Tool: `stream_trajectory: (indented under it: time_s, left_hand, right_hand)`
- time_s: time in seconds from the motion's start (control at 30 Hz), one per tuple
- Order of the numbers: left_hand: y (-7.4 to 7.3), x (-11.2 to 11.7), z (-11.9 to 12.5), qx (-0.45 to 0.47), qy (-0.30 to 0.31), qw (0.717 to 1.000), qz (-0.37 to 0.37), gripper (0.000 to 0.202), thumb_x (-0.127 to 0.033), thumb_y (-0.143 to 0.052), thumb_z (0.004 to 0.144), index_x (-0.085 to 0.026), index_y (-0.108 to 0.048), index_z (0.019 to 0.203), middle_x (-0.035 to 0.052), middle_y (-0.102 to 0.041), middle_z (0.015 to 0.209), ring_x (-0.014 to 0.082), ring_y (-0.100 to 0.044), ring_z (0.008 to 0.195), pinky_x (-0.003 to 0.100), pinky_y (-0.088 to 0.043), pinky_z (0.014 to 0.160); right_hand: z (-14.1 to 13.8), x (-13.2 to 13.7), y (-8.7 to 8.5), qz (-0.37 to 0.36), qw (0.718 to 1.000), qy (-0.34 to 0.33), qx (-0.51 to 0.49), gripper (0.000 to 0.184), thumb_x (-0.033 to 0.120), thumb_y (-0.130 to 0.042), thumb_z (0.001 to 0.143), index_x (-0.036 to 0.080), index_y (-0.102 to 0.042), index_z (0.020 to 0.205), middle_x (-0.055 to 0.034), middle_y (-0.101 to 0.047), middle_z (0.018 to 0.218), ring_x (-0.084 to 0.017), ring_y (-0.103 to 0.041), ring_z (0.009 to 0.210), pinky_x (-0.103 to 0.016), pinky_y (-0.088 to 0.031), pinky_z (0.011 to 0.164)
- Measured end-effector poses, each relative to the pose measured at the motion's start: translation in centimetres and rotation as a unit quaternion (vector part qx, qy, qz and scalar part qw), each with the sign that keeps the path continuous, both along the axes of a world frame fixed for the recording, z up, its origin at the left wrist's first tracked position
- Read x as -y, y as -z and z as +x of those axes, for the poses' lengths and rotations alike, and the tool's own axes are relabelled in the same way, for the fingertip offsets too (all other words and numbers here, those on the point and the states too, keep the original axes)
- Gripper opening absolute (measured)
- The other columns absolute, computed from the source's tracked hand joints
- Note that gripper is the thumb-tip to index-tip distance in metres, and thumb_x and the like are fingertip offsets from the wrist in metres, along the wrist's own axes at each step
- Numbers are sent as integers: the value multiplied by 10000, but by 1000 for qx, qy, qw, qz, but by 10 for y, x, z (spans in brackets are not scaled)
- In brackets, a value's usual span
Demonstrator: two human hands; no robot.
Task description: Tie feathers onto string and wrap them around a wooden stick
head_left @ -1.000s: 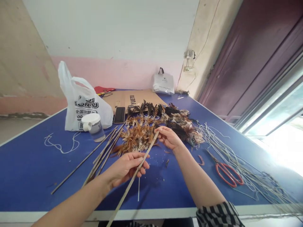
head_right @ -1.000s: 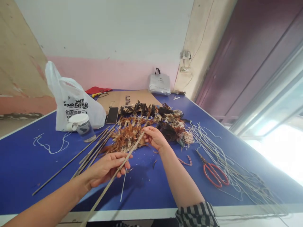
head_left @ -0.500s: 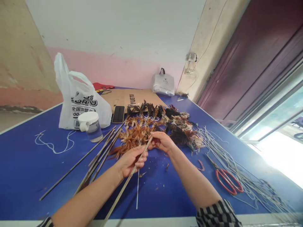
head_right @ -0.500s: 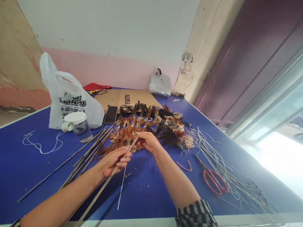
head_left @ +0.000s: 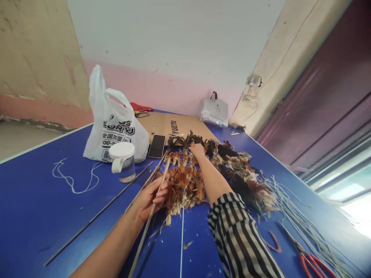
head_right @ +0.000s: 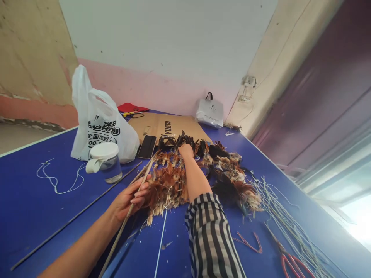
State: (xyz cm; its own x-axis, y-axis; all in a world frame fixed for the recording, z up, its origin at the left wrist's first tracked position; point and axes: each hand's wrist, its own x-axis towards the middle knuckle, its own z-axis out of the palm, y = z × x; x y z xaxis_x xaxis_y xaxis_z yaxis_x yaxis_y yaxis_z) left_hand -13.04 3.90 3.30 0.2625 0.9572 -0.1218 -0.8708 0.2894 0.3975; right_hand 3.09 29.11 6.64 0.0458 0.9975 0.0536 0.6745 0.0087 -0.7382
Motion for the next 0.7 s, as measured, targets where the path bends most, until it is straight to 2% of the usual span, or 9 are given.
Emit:
stream_trajectory:
  time_s: [0.1, 0.23, 0.33, 0.43, 0.5, 0.57, 0.63, 0.7]
  left_hand:
    - [3, -2, 2, 7, 13, 1000, -16, 195, -124, -437, 874, -133, -544, 1037, -14, -425, 671, 17, -388, 451, 62, -285, 307]
    - [4, -3, 5, 15, 25, 999, -32, 190, -105, -432, 872, -112, -552, 1018, -15, -424, 661, 13, -389, 447, 60, -291, 314]
    - [6, -4, 5, 10, 24, 999, -33, 187, -100, -449, 864, -102, -558, 1015, -13, -438, 664, 10, -400, 451, 58, -300, 323]
    - [8, -5, 4, -18, 16, 1000, -20, 181, -103, -502, 840, -112, -570, 1007, -3, -473, 686, 17, -436, 481, 63, -317, 338]
    - [8, -5, 4, -45, 11, 999, -8, 188, -104, -542, 817, -114, -581, 1001, 3, -496, 698, 21, -456, 499, 70, -331, 351]
    - [5, -3, 6, -74, 9, 997, 2, 202, -106, -582, 791, -108, -593, 992, 6, -515, 697, 22, -472, 509, 75, -346, 369]
    - [0, 0, 10, -116, 7, 993, 12, 221, -116, -625, 760, -101, -608, 979, 10, -538, 696, 26, -493, 520, 84, -361, 386]
    - [-6, 5, 17, -174, 1, 984, 29, 229, -136, -662, 731, -98, -627, 953, 20, -570, 701, 38, -518, 532, 102, -375, 400]
  right_hand:
    - [-17, -17, 15, -17, 999, 26, 26, 306, 272, -634, 669, 62, -683, 887, -228, -635, 1030, -305, -568, 1016, -316, -431, 775]
    - [-26, -24, 27, -31, 999, 36, 17, 331, 231, -659, 642, 66, -660, 928, -243, -619, 1051, -297, -565, 1009, -330, -434, 780]
    - [-24, -23, 19, -21, 999, 24, -32, 236, 213, -658, 644, 83, -654, 841, -192, -647, 957, -267, -573, 969, -291, -438, 746]
    - [-17, -15, -3, -9, 993, -11, -117, 175, 263, -619, 703, 106, -620, 781, -89, -641, 737, -193, -595, 796, -237, -444, 633]
    - [-10, 0, -21, -13, 982, -46, -184, 170, 294, -576, 754, 128, -588, 787, -24, -588, 617, -132, -564, 636, -207, -429, 542]
    - [1, 25, -36, -26, 965, -90, -246, 160, 306, -575, 766, 146, -562, 766, 14, -545, 572, -89, -508, 533, -188, -413, 489]
    - [14, 62, -41, -45, 945, -134, -295, 174, 309, -624, 732, 154, -546, 727, 28, -533, 574, -69, -482, 497, -179, -410, 469]
    - [28, 108, -37, -68, 922, -170, -340, 230, 328, -684, 676, 157, -531, 687, 38, -518, 554, -60, -465, 467, -171, -391, 437]
